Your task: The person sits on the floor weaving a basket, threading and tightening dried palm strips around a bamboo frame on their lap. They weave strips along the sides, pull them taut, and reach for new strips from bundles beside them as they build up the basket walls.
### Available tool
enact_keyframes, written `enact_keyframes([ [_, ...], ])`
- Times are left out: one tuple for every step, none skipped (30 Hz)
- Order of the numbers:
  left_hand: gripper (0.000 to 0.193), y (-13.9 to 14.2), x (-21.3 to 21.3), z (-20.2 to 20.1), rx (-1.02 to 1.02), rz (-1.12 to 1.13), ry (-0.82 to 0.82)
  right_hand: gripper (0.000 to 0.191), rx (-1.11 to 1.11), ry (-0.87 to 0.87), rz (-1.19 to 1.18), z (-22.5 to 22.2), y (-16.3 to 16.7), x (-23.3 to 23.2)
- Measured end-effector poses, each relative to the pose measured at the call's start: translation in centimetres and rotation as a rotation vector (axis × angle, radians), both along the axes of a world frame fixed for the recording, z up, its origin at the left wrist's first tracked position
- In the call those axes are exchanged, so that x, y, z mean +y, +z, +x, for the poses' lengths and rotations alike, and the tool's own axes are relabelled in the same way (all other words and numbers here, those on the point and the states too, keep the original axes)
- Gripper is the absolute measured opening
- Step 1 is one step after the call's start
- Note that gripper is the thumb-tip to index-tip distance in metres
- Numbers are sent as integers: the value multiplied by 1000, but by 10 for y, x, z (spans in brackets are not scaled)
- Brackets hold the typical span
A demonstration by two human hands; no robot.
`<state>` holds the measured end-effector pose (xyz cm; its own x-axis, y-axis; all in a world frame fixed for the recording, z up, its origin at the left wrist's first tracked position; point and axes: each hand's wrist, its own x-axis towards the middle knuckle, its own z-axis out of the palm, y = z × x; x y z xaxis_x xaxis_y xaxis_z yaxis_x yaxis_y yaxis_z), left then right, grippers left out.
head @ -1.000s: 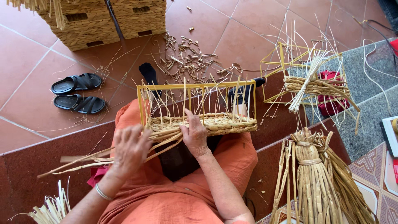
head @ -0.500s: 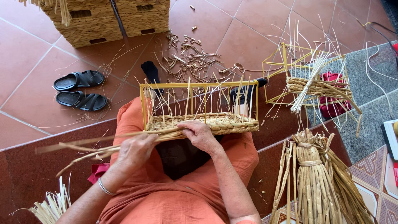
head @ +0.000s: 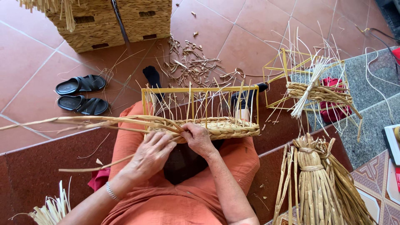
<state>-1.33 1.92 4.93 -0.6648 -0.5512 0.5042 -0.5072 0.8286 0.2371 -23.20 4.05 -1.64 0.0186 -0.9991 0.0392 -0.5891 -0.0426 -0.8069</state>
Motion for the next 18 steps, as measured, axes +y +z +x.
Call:
enact_keyframes([
  [36,-8,-1,-8,52,128,-72,10,-2,-8,4,0,1,0],
  [29,-15,-5,-17,-26,244,24,10,-5,-17,7,0,1,0],
  [21,-22,-10,-25,-103,360,122,9,-8,-23,9,0,2,1],
  [15,-26,-16,-32,-177,476,223,10,-26,-20,4,0,3,1],
  [14,-29,-23,-38,-231,582,270,10,-43,-16,0,0,4,2],
  [15,-30,-30,-44,-284,689,317,10,-61,-11,-3,1,4,2],
  [19,-26,-36,-48,-338,796,363,11,-50,-7,-9,1,4,3],
  [25,-23,-40,-50,-228,815,360,11,-41,-4,-18,1,4,3],
  [40,-22,-43,-51,-121,832,355,12,-33,-4,-26,1,3,3],
  [57,-21,-43,-51,-16,845,346,13,-16,-3,-53,1,3,3],
  [44,-20,-43,-50,182,826,289,14,0,-4,-80,1,2,2],
  [33,-19,-40,-47,378,803,233,15,15,-5,-103,2,1,2],
  [24,-19,-37,-45,573,776,177,14,27,-26,-52,2,1,2],
  [25,-21,-32,-41,666,995,261,13,40,-48,-2,3,0,2],
  [27,-24,-27,-36,756,1216,350,13,52,-68,50,4,0,2],
  [29,-28,-21,-32,843,1439,442,13,64,-59,-15,5,0,2],
  [29,-32,-16,-29,998,1527,394,13,76,-50,-81,7,1,2],
  [30,-36,-10,-26,1156,1610,342,13,88,-40,-147,9,1,2],
])
